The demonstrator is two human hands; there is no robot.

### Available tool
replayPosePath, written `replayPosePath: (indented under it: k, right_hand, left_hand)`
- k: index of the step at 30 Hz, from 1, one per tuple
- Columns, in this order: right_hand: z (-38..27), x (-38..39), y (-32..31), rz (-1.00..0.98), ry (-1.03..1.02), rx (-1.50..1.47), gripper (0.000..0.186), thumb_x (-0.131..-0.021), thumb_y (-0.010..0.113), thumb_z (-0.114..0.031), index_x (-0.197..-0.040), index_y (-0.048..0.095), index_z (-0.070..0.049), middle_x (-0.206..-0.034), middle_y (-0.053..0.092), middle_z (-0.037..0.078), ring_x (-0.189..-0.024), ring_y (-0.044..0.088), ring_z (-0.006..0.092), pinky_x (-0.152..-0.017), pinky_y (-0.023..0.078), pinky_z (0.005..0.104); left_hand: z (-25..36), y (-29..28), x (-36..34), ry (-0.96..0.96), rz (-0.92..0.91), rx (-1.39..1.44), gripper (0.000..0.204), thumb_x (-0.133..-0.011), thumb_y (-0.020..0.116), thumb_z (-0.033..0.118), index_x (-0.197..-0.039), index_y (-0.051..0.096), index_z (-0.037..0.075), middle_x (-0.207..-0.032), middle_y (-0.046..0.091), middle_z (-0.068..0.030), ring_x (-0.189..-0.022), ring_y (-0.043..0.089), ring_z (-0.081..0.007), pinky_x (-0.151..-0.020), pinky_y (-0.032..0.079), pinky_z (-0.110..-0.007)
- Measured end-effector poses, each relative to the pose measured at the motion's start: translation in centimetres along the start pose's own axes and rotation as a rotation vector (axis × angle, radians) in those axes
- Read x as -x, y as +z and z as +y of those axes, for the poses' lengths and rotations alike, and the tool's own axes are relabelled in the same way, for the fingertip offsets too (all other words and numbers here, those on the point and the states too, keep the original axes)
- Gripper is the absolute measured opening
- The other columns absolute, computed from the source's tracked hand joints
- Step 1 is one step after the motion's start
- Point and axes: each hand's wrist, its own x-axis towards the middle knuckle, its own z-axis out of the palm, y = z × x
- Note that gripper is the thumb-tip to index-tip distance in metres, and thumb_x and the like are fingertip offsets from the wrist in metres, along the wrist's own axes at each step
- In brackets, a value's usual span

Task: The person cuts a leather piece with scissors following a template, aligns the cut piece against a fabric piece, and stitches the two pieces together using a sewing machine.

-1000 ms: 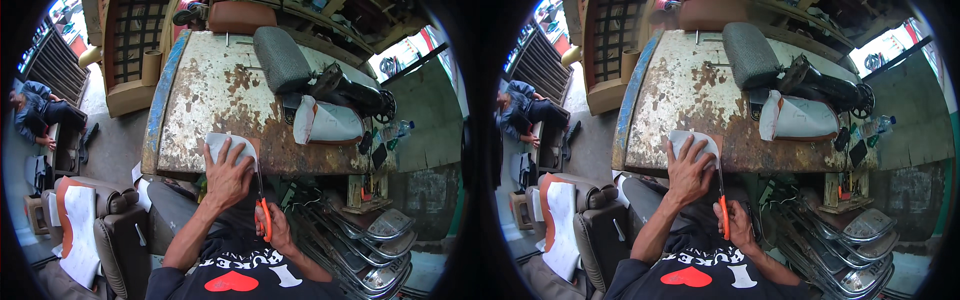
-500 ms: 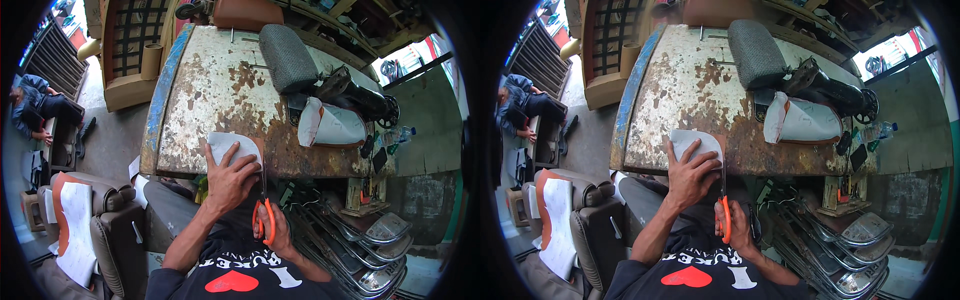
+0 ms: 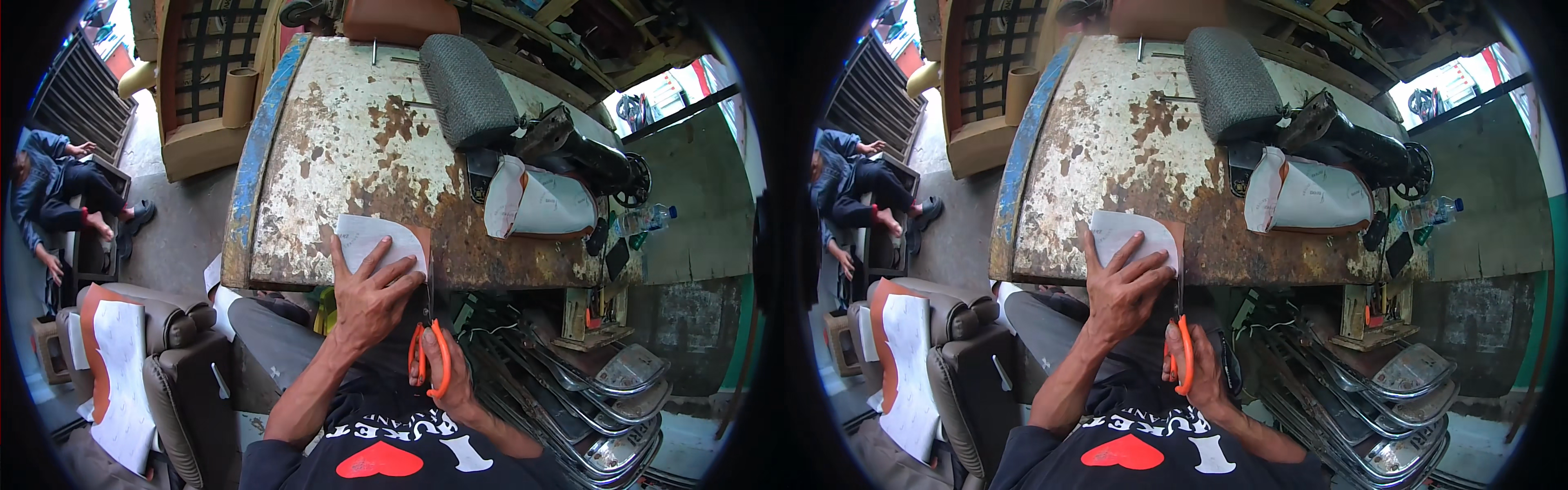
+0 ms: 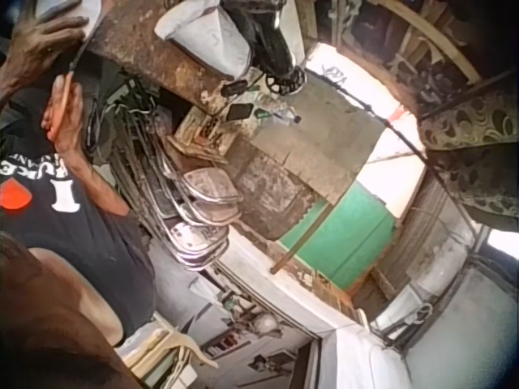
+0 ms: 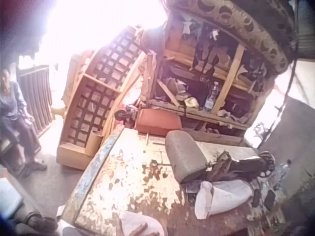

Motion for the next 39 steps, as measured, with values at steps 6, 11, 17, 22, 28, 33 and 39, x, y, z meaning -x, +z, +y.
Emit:
replayPosePath:
  k: [6, 11, 17, 22, 28, 33, 39]
  right_hand:
    - [0.8, -0.4, 0.3, 0.01, 0.002, -0.023, 0.049, -0.108, 0.053, -0.051, -0.104, 0.05, -0.003, -0.07, 0.056, 0.004, -0.056, 0.058, 0.0115, -0.052, 0.051, 0.0267]
    - [0.3, -0.2, 0.7, 0.018, 0.037, -0.046, 0.05, -0.106, 0.055, -0.053, -0.105, 0.051, -0.004, -0.07, 0.055, 0.003, -0.056, 0.057, 0.0111, -0.052, 0.05, 0.0256]
    - [1.3, 0.0, 0.2, 0.001, 0.083, -0.095, 0.05, -0.105, 0.056, -0.055, -0.107, 0.052, -0.005, -0.073, 0.054, 0.002, -0.056, 0.056, 0.0099, -0.052, 0.05, 0.0253]
    - [0.3, 0.5, -0.5, -0.01, 0.117, -0.031, 0.053, -0.103, 0.059, -0.056, -0.109, 0.052, -0.004, -0.071, 0.054, 0.002, -0.056, 0.056, 0.009, -0.051, 0.049, 0.0246]
    - [0.2, 0.0, -0.9, -0.026, 0.145, -0.044, 0.056, -0.101, 0.062, -0.057, -0.112, 0.053, -0.002, -0.069, 0.054, 0.001, -0.054, 0.055, 0.0082, -0.049, 0.048, 0.0235]
    - [0.1, 0.2, -1.3, -0.036, 0.145, -0.066, 0.056, -0.102, 0.062, -0.054, -0.115, 0.053, -0.001, -0.071, 0.054, 0.001, -0.054, 0.054, 0.008, -0.05, 0.048, 0.0238]
    - [-0.6, -0.4, -1.7, -0.043, 0.185, -0.059, 0.056, -0.101, 0.065, -0.053, -0.115, 0.053, 0.0, -0.072, 0.055, 0.001, -0.055, 0.054, 0.0076, -0.052, 0.05, 0.024]
  left_hand:
    - [0.0, 0.1, 0.3, 0.016, -0.012, -0.016, 0.024, -0.083, 0.076, 0.018, -0.105, 0.08, 0.028, -0.121, 0.074, 0.0021, -0.133, 0.06, -0.0308, -0.112, 0.012, -0.087]
    - [-0.1, 0.1, 0.5, 0.009, -0.014, -0.024, 0.028, -0.079, 0.077, 0.016, -0.104, 0.081, 0.028, -0.124, 0.073, 0.0038, -0.136, 0.058, -0.0296, -0.116, 0.011, -0.083]
    - [-0.2, -0.1, 0.4, 0.022, -0.036, -0.032, 0.029, -0.079, 0.077, 0.016, -0.105, 0.08, 0.028, -0.125, 0.073, 0.0032, -0.137, 0.058, -0.0302, -0.116, 0.011, -0.083]
    - [-0.4, -0.3, 0.4, 0.042, -0.057, -0.034, 0.028, -0.079, 0.078, 0.017, -0.105, 0.079, 0.028, -0.125, 0.073, 0.0027, -0.137, 0.057, -0.031, -0.112, 0.013, -0.087]
    - [-0.9, -0.9, 0.8, 0.101, -0.119, -0.015, 0.03, -0.077, 0.08, 0.019, -0.105, 0.078, 0.03, -0.129, 0.071, 0.0041, -0.139, 0.055, -0.0303, -0.113, 0.013, -0.086]
    - [-1.0, -1.2, 0.7, 0.128, -0.165, 0.002, 0.03, -0.077, 0.081, 0.021, -0.105, 0.078, 0.033, -0.13, 0.071, 0.0047, -0.14, 0.055, -0.0302, -0.114, 0.013, -0.086]
    - [-1.4, -1.6, 0.9, 0.153, -0.203, 0.009, 0.029, -0.078, 0.082, 0.023, -0.104, 0.078, 0.035, -0.131, 0.071, 0.0054, -0.142, 0.053, -0.0296, -0.114, 0.012, -0.086]
